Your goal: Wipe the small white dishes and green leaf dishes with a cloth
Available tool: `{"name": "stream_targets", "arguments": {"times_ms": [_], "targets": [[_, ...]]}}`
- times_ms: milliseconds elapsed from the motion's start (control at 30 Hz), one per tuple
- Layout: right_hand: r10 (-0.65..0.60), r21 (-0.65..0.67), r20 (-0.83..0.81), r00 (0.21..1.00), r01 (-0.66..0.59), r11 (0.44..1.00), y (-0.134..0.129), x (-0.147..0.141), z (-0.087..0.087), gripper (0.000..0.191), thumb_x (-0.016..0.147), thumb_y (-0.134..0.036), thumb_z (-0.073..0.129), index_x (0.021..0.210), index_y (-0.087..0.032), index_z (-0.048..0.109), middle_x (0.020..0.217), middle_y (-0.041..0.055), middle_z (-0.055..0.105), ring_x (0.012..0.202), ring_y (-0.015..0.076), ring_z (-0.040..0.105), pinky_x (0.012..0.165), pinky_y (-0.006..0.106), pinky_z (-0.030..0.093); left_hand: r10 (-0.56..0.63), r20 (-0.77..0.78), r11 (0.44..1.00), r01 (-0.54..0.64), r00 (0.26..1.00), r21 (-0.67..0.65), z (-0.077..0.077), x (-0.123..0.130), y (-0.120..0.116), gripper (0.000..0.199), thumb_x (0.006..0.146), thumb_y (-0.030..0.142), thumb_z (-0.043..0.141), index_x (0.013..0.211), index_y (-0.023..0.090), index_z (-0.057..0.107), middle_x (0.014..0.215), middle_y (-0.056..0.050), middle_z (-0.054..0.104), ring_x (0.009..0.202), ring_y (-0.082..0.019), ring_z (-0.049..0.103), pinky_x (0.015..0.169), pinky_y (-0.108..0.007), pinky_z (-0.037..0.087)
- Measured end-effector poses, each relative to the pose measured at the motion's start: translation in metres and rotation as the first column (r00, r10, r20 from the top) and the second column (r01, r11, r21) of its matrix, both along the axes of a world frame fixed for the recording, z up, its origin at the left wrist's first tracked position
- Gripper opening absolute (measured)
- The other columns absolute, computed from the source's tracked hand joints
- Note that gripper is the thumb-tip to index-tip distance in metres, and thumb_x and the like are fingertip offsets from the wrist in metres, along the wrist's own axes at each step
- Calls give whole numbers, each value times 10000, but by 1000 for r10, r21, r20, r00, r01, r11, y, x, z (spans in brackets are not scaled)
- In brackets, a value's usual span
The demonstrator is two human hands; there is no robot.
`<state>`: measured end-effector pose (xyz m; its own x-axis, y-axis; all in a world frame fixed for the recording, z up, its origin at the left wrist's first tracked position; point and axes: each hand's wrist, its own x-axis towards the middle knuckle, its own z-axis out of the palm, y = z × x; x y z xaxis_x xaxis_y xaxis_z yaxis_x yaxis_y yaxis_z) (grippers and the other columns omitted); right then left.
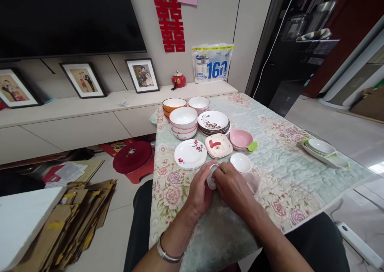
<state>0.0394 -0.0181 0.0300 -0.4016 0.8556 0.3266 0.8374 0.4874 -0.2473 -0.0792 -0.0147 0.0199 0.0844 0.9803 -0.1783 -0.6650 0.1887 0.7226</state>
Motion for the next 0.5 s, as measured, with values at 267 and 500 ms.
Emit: {"name": "stream_targets", "arguments": {"times_ms": [267,500], "targets": [[51,-126,-224,973,-80,989,-4,-5,7,191,822,-1,533,774,-170,610,836,60,625,796,194,558,703,299,407,8,-40,1000,-7,999,24,1,-1,-1,347,764,354,718,1040,147,753,1071,-90,752,1047,-250,646,981,-355,430],[-61,-298,-608,791,-157,942,-3,-3,13,157,809,-58,583,802,-205,637,800,-16,662,745,146,600,685,255,434,-56,-7,998,56,998,3,3,-2,-3,377,823,401,664,1106,160,727,1081,-101,758,1091,-277,656,1011,-393,434]]}}
